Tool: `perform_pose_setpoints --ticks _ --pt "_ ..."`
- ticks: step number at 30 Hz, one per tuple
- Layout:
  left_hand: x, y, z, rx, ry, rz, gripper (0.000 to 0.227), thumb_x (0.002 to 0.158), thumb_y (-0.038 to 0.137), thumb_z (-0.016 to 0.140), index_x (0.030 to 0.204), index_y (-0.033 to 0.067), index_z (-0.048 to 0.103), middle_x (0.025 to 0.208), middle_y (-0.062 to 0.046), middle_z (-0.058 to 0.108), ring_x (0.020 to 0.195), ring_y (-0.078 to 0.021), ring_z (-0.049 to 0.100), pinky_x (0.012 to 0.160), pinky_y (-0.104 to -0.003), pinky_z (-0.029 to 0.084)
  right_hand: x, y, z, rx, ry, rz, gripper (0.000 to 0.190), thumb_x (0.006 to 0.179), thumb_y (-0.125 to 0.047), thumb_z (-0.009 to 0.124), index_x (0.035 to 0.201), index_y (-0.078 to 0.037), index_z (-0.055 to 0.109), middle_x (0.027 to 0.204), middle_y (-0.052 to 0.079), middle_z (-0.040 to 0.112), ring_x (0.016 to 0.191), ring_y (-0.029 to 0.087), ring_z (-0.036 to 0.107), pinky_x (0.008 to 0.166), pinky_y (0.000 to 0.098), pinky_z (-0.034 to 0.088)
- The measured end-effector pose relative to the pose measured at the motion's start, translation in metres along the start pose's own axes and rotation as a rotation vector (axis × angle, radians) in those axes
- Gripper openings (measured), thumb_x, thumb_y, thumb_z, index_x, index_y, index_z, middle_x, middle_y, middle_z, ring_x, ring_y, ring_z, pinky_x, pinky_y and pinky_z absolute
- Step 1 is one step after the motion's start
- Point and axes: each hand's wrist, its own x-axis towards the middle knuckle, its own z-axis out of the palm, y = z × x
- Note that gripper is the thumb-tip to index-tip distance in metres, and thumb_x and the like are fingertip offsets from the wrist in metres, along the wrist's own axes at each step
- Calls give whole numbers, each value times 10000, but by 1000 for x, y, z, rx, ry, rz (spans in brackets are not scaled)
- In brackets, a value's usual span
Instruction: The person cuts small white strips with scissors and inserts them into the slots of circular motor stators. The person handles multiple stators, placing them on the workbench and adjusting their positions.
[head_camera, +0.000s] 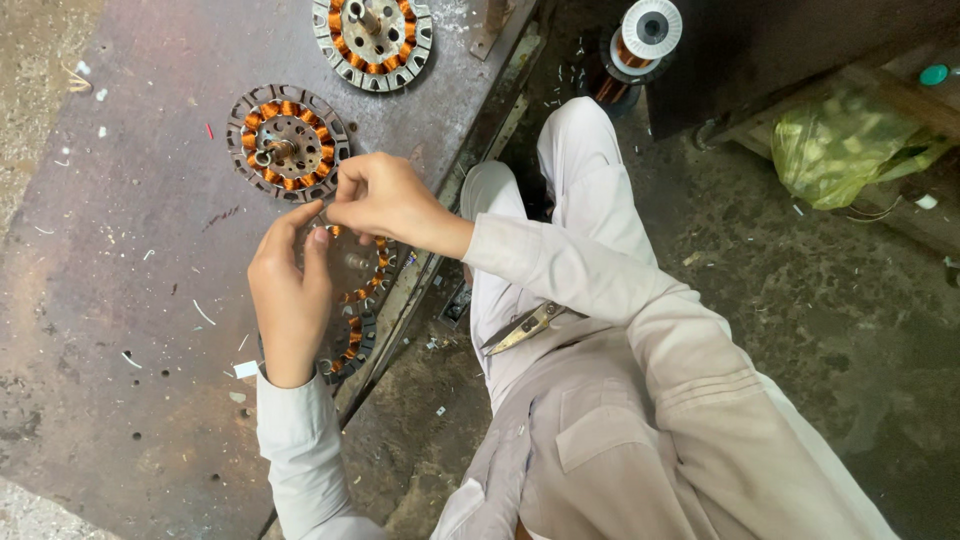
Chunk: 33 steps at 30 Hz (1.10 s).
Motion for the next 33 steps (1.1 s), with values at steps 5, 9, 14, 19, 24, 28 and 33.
perform_pose_setpoints --ticks 5,9,14,19,24,28,33 --pt "2 2 2 2 -2 -28 242 1025 71 621 1248 -7 673 1169 -213 718 1071 -350 701 924 -419 525 16 7 -8 196 -94 168 204 806 -90 780 735 3 613 675 85 693 552 132 698 460 305 598" --pt "-1 0 2 19 2 16 222 1035 67 627 1238 -12 669 1177 -216 716 1080 -363 698 941 -430 524 14 9 -9 216 -106 144 192 832 -74 771 750 19 625 690 106 699 553 141 695 467 298 591" --pt "-2 -1 1 23 -3 -11 237 1019 60 620 1241 -8 669 1168 -216 712 1079 -367 691 937 -440 519 2 -8 -1 -118 -18 35 237 794 -99 797 898 -21 599 683 106 696 530 140 693 443 308 505" --pt "-1 0 2 17 17 9 231 1026 63 617 1241 -4 670 1185 -210 711 1098 -357 689 954 -431 516 -29 -18 8 -362 115 -407 196 892 -124 747 962 -2 611 825 145 687 717 224 728 624 352 567" --pt "-4 1 2 9 -2 23 250 1026 54 609 1263 -7 658 1186 -197 710 1090 -347 687 951 -423 515 -33 -12 11 -496 154 -482 140 871 -102 691 897 -16 584 831 162 634 758 357 665 677 446 519" --pt "-2 3 0 -1 -14 -3 247 1031 52 603 1265 1 661 1182 -193 711 1081 -333 694 925 -413 521 -24 -10 16 -506 146 -539 100 856 -62 644 866 -17 555 843 176 601 794 404 623 702 483 497" --pt "-7 -2 -1 16 -7 29 246 1044 54 602 1277 -2 657 1208 -197 710 1109 -320 689 950 -397 516 -20 -3 10 -489 53 -498 88 869 -59 659 881 -19 582 860 147 618 790 346 650 708 447 522"
